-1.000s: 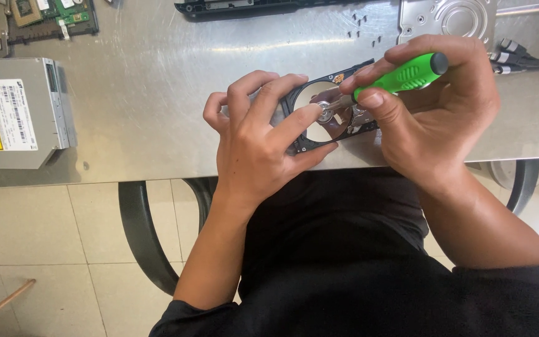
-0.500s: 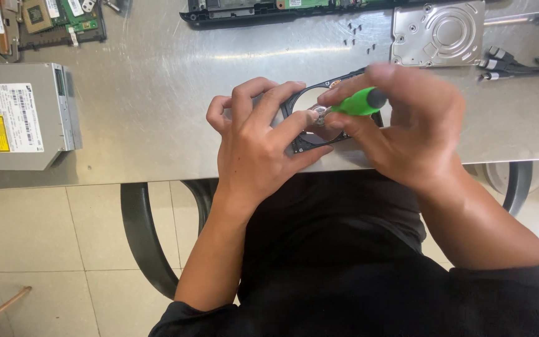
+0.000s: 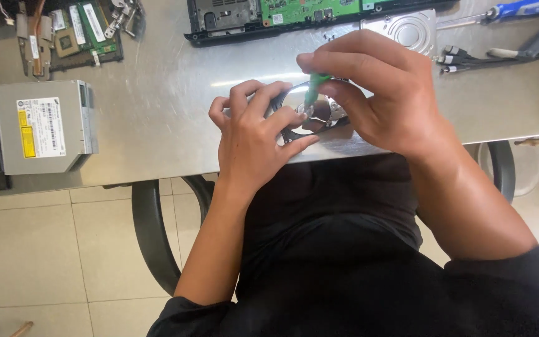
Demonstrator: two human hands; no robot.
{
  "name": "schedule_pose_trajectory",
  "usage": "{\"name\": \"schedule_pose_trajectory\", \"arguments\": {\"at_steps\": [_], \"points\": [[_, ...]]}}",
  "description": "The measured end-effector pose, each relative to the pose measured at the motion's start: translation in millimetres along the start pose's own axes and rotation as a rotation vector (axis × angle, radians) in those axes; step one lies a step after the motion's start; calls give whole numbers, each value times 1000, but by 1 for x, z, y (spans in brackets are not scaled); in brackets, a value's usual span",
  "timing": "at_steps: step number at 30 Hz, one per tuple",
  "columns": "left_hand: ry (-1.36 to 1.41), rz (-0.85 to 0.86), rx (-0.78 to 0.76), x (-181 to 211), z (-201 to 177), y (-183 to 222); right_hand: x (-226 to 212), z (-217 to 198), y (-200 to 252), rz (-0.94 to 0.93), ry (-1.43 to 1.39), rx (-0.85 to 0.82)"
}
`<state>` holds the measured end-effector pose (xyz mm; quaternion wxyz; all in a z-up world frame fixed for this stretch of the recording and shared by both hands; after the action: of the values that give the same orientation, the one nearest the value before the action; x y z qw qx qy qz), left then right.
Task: The person is disassembling a computer hard drive, removing screws with a screwdriver, and cleaning the internal platter with a cloth.
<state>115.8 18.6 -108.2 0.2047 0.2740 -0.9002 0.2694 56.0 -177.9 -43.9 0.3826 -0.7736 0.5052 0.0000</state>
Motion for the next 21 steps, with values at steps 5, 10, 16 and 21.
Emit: {"name": "schedule_pose_trajectory", "arguments": {"at_steps": [5, 10, 16, 21], "points": [[-32, -37, -30, -1, 2, 3, -4, 6, 1, -4, 17, 72], [-54, -32, -54, -1, 2, 4, -11, 23, 5, -33, 90, 218], [-39, -50, -117, 2, -2, 3, -27, 14, 1, -12, 101, 112], [-57, -20, -71, 2, -1, 7, -17, 18, 3, 36, 26, 44]]}}
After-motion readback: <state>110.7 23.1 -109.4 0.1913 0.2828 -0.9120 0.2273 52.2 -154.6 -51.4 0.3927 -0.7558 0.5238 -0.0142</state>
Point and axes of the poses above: each hand's wrist, its own y-axis away from the middle knuckle, its own z-axis out of the palm, x = y × z, the point moved 1 cm from there along -y, towards the middle knuckle, and after that the axes turned 10 degrees about y, right-handed, at the moved point
